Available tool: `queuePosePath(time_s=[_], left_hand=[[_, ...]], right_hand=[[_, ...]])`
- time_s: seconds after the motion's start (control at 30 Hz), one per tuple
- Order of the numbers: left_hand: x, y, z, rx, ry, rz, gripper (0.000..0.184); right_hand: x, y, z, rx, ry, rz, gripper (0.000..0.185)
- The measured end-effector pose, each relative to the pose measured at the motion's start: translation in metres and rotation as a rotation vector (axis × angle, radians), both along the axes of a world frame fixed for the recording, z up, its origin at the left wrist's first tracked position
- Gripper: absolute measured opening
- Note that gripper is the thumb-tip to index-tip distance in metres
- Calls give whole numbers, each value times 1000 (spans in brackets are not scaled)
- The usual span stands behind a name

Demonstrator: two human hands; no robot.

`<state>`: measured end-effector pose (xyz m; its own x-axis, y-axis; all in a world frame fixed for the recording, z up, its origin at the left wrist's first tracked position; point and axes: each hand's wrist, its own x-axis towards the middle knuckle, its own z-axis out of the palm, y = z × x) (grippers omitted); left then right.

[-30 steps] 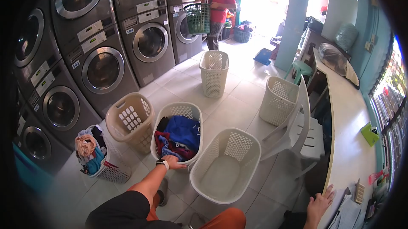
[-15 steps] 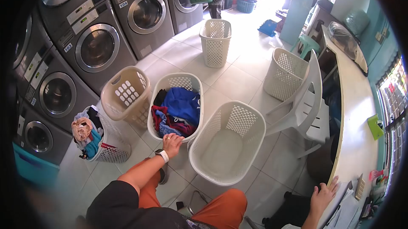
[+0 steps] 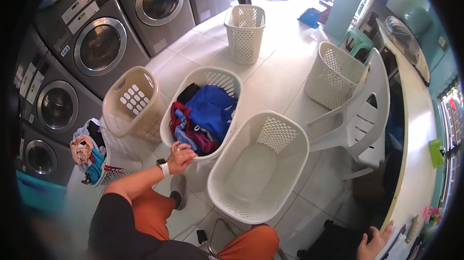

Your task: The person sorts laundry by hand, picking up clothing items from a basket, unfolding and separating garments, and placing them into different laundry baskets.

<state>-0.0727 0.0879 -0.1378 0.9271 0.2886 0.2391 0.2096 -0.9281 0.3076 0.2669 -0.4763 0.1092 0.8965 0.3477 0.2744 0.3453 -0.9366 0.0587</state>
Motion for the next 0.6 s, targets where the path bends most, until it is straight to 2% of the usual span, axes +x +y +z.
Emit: queuePosePath(time_s=[0.07, 0.13, 0.17, 0.2, 0.23, 0.27, 0.3, 0.37, 0.4, 0.43, 0.5, 0.53, 0.6], left_hand=[[17, 28, -7, 73, 15, -44, 28], [52, 65, -17, 156, -42, -101, 26], [75, 91, -25, 211, -38, -139, 24], [102, 106, -12, 228, 29, -98, 26], [131, 117, -4, 350, -67, 1, 31], [160, 119, 18, 396, -31, 61, 35], [189, 118, 19, 446, -67, 131, 40], [250, 78, 33, 297, -325, 429, 44], [272, 56, 39, 54, -312, 464, 46], [289, 40, 32, -144, -316, 349, 48], [288, 2, 23, -167, -68, 108, 53], [275, -4, 18, -167, -67, 113, 53], [229, 0, 14, 308, 131, -101, 55]], right_hand=[[-3, 12, 11, -58, 10, -12, 19], [-6, 24, 24, -285, 36, 47, 34], [-3, 19, 19, -298, 15, 27, 37], [-3, 25, 21, -304, 12, 41, 37], [-7, 31, 24, -322, 7, 26, 36], [-10, 36, 27, -340, 2, 11, 35], [-12, 36, 28, -346, 4, 23, 35], [-10, 33, 26, -343, -27, 32, 36], [-9, 33, 26, -345, -34, 41, 36], [-8, 31, 24, -377, -50, 32, 37], [-8, 29, 23, -409, -63, 25, 38], [-8, 28, 22, -409, -63, 27, 37], [-6, 25, 18, -406, -60, 36, 36]])
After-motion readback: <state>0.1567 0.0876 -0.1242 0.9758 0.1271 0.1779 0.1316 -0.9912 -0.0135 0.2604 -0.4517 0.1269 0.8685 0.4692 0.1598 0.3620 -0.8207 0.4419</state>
